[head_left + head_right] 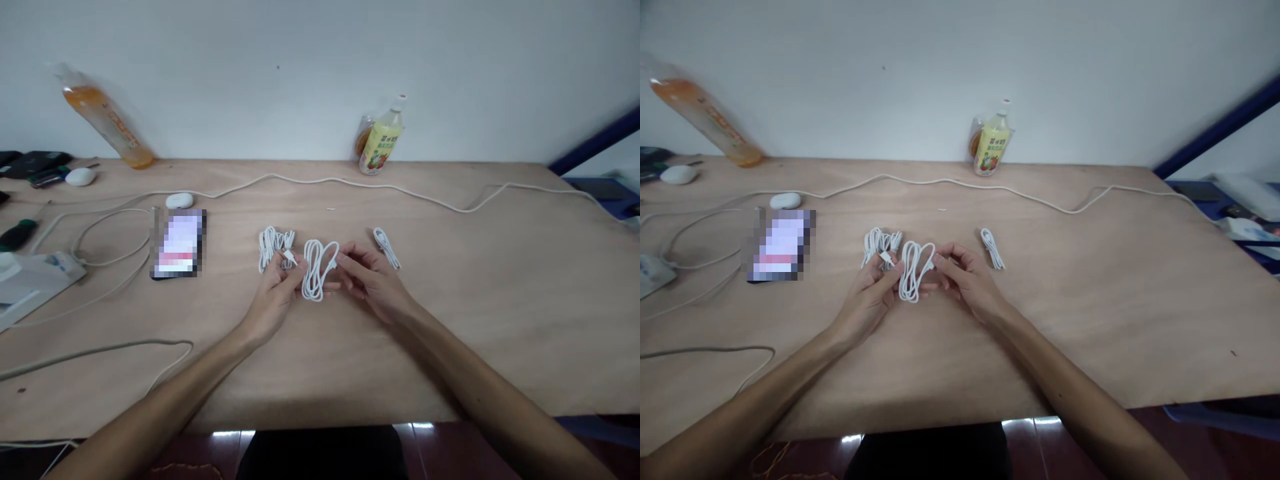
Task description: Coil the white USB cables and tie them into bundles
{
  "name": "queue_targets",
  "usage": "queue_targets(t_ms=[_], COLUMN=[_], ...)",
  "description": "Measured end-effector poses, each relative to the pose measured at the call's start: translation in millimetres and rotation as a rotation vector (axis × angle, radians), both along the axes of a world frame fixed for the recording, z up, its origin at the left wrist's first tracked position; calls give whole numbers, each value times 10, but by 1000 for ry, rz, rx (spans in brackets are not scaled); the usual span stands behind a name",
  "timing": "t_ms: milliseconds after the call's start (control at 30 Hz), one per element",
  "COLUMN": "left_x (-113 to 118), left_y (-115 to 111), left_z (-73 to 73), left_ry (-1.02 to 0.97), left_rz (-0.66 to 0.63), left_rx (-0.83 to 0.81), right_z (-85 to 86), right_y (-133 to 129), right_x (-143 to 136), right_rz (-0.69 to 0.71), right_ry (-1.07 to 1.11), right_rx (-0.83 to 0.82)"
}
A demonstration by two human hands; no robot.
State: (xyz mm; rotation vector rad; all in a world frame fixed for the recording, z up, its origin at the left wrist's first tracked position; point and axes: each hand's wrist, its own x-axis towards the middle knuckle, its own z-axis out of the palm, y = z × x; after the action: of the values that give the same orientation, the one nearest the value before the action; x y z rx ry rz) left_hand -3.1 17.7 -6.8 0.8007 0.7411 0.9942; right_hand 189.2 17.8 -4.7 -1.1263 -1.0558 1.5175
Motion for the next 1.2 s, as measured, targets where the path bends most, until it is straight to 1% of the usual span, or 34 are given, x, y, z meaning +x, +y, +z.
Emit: queue_targets(t_ms=[133, 267, 433, 733, 967, 1067, 1200], left_x=[-37, -43, -36, -48, -37, -32, -30], left_y=[36, 33, -1, 12, 8, -5, -10], left_z=[-21, -37, -5, 1, 10, 19, 19], left_ry=[27, 62, 118, 263, 273, 275, 278], left_rz=[30, 9, -16, -43, -25, -20, -14], left_rx=[17, 19, 38, 150, 161, 160, 170], right_z=[-3, 21, 5, -50, -121, -110, -67], right_y=[-1, 0, -1, -18, -10, -14, -26], right_x=[12, 7, 13, 29, 23, 20, 4], right_rz=[-71, -79, -113, -33, -31, -31, -48], right_ry=[-3, 23, 50, 37, 38, 56, 35], right_rx=[4, 1, -2, 34, 4, -14, 1])
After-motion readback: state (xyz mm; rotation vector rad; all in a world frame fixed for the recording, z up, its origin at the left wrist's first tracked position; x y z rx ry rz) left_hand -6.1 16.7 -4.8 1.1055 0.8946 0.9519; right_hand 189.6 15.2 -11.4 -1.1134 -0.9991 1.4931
